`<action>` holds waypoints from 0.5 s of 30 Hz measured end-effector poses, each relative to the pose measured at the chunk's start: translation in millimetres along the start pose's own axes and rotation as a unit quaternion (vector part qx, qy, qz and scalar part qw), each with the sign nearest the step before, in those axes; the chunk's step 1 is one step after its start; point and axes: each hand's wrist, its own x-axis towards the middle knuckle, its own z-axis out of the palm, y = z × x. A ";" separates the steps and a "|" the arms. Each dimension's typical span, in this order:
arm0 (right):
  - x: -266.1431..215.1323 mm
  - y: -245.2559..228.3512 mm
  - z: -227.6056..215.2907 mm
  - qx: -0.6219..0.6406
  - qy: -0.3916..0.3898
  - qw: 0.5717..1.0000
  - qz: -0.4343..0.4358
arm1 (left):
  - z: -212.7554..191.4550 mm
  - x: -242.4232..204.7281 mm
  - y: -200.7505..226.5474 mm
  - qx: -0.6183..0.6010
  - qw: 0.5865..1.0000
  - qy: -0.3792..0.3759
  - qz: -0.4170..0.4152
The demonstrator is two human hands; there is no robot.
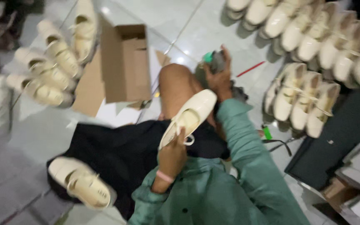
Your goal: The person sits on the floor and wipes a pair of white shoes with a cloth, then places them into a cardboard box. The person handles the shoes and cloth directly without using additional tools.
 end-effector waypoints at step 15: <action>-82.9 55.4 -222.2 -0.450 -0.147 0.830 0.296 | -11.7 11.1 8.6 -0.018 0.998 -0.038 -0.036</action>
